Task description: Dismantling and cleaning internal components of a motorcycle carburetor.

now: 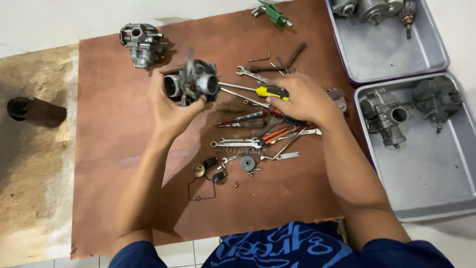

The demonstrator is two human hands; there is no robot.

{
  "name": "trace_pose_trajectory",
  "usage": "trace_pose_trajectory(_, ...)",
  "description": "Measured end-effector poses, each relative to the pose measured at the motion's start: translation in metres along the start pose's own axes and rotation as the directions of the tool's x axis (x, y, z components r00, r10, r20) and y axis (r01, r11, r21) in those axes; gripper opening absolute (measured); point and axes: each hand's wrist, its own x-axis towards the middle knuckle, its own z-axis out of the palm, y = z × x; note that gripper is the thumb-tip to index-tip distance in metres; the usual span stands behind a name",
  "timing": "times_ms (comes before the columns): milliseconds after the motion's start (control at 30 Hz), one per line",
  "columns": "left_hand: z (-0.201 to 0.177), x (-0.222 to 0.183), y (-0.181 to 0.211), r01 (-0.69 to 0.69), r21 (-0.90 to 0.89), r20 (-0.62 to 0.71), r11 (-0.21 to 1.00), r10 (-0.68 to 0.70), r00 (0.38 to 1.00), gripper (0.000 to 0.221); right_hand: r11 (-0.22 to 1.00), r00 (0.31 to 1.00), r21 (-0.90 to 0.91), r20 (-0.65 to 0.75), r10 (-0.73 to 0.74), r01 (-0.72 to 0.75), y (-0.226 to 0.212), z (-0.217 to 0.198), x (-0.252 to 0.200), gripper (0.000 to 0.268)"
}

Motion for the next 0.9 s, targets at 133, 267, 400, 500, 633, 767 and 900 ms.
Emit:
trace_pose_trajectory(133, 0.005, -0.010, -0.010, 0.078, 0.085, 0.084, 0.993, -0.085, 0.993, 0.063, 0.991, 0.988, -0.011, 0.076, 0.133, -0.132, 0.013, 0.001, -0.009, 0.040)
trace_pose_trajectory(267, 0.010, -0.022, -0.035, 0.166, 0.204, 0.174, 0.965, -0.202, 0.964, 0.069, 0.955, 0.943, -0.151, 0.181, 0.279, -0.253, 0.019, 0.004, -0.012, 0.042)
trace_pose_trajectory(400, 0.011, -0.030, -0.040, 0.244, 0.196, 0.236, 0.950, -0.287, 0.928, 0.071, 0.928, 0.949, -0.315, 0.177, 0.262, -0.198, 0.047, 0.037, -0.013, 0.040)
trace_pose_trajectory(500, 0.011, -0.030, -0.034, 0.230, 0.184, 0.242, 0.956, -0.271, 0.932, 0.070, 0.927, 0.973, -0.359, 0.155, 0.173, -0.108, 0.053, 0.045, -0.013, 0.039)
trace_pose_trajectory(633, 0.011, -0.035, -0.038, 0.213, 0.285, 0.278, 0.935, -0.293, 0.915, 0.074, 0.931, 0.991, -0.360, 0.089, 0.096, -0.058, 0.057, 0.046, -0.011, 0.041)
trace_pose_trajectory(767, 0.012, -0.035, -0.023, 0.208, 0.326, 0.298, 0.922, -0.309, 0.903, 0.073, 0.893, 0.999, -0.447, -0.020, 0.049, -0.053, 0.064, 0.050, -0.011, 0.043)
trace_pose_trajectory(900, 0.012, -0.038, -0.024, 0.212, 0.390, 0.363, 0.896, -0.361, 0.859, 0.073, 0.880, 0.998, -0.472, -0.050, 0.038, -0.058, 0.063, 0.053, -0.012, 0.042)
